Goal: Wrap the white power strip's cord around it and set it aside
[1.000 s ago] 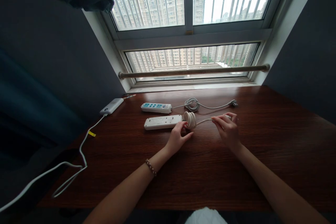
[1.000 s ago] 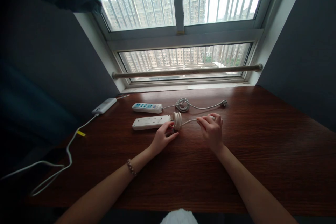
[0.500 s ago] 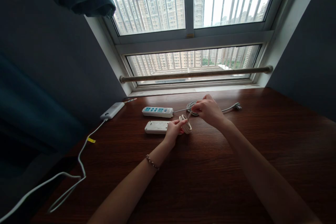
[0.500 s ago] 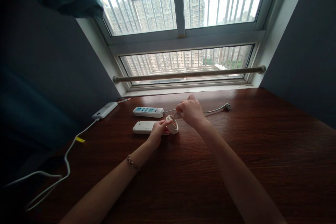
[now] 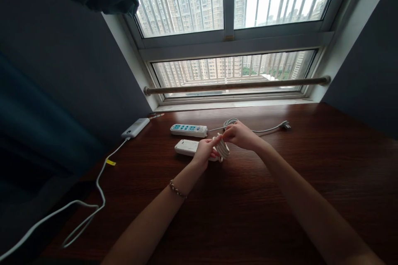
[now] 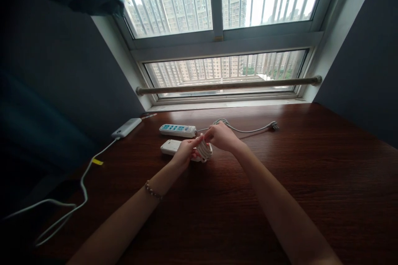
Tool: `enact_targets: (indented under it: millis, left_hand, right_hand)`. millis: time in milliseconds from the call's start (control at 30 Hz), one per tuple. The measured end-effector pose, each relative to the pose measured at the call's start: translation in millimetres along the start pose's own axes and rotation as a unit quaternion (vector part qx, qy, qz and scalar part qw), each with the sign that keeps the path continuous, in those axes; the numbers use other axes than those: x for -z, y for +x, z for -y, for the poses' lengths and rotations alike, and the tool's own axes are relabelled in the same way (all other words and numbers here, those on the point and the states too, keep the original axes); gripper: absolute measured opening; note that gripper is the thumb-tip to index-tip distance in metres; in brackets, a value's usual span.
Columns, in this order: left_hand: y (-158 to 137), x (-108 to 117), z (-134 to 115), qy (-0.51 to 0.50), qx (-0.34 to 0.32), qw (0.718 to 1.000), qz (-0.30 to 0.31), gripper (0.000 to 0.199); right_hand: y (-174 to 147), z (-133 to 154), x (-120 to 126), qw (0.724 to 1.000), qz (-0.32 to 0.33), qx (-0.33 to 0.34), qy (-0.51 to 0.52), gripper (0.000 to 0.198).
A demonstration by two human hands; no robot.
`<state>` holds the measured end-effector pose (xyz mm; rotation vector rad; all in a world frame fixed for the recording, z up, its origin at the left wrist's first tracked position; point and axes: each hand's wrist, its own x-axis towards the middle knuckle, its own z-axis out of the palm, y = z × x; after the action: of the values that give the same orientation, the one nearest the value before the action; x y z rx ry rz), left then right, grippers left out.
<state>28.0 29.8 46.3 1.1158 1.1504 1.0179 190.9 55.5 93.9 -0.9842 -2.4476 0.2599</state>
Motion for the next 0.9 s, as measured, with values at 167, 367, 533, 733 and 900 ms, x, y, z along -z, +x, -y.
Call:
enact_targets:
  millis: [167, 367, 533, 733, 900]
  left_hand:
    - [-3.1, 0.9, -25.3, -0.013, 0.080, 0.991, 0.106, 0.036]
    - [2.2, -0.2, -38.7, -0.076, 0.137, 0.975, 0.158, 0.018]
    - [8.2, -5.7, -49.3, -0.154, 0.143, 0.966, 0.148, 0.012]
    - [-6.5, -14.6, -87.0, -0.091, 0.054, 0.976, 0.189, 0.014]
    - [-32.0, -4.3, -128.9, 0.093, -0.032, 0.980, 0.175, 0.021]
  right_hand:
    - [-6.6, -7.8, 14.3, 0.996, 0.025, -0.057, 0.066, 0.028]
    - [-9.6, -10.8, 8.1, 0.994, 0.047, -0.032, 0.091, 0.107]
    - [-3.0, -8.8, -8.5, 0.991, 0.026, -0.014, 0.134, 0.112]
    - [-3.5, 3.3, 15.6, 0.970, -0.083, 0.022, 0.226, 0.077]
    - [-2.3, 18.3, 32.9, 0.935, -0.174, 0.039, 0.307, 0.051]
